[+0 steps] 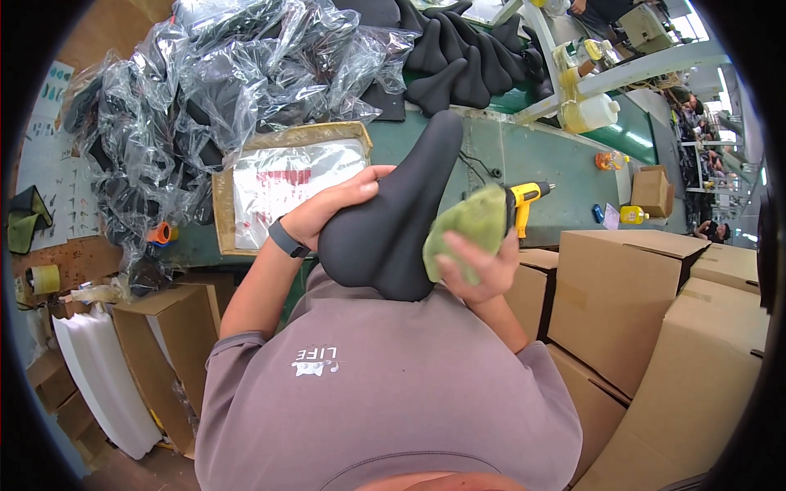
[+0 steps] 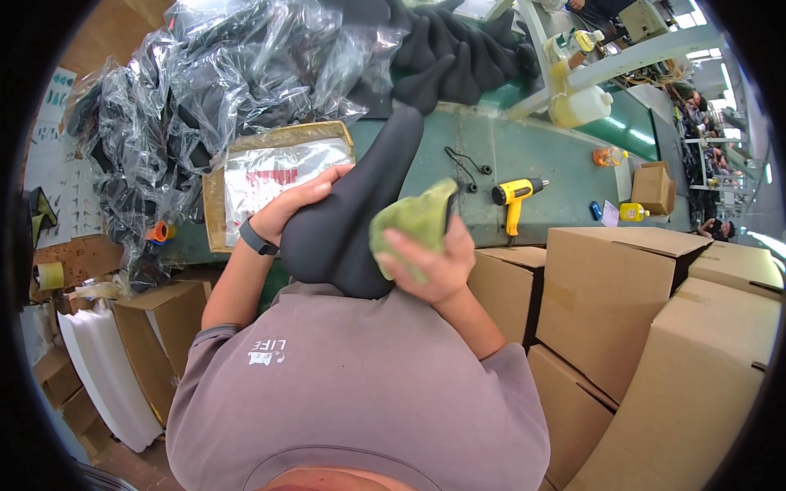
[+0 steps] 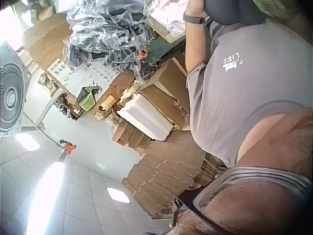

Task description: Clean and wipe bicycle seats with a cloth and cleaning solution.

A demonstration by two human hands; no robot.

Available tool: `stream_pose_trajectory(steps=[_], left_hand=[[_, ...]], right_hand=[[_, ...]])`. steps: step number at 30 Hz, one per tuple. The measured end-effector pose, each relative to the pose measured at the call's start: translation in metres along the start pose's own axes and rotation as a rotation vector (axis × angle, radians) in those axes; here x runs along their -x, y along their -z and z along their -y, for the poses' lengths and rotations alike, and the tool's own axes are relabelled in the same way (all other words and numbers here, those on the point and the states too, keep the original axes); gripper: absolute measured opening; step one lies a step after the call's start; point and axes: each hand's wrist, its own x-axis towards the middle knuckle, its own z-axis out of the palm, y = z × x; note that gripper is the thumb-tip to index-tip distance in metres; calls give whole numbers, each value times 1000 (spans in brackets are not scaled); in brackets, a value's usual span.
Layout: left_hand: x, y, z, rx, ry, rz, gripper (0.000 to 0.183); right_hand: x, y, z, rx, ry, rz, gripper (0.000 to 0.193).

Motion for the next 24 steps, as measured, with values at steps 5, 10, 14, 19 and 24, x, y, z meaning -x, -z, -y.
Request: stream_pose_trajectory(steps=[5,10,14,19,24], left_hand=[[9,-37,-16,-413,-15,-26,94],[23,-81,-32,-970,-272,25,110],[26,-81,-27,-1015,-246,-12,110],[33,-96,-25,-801,-219,-11,105],[28,-64,-16,-785,-239,-163,106]], right_hand=[[-51,-5,23,31,264,283,37],[-101,18,30,109,295,226,33],[-144,24,-19,272,9,230,27],[-148,14,-117,-96,-800,138,31],[-102,16,-52,-278,-709,-342,24]])
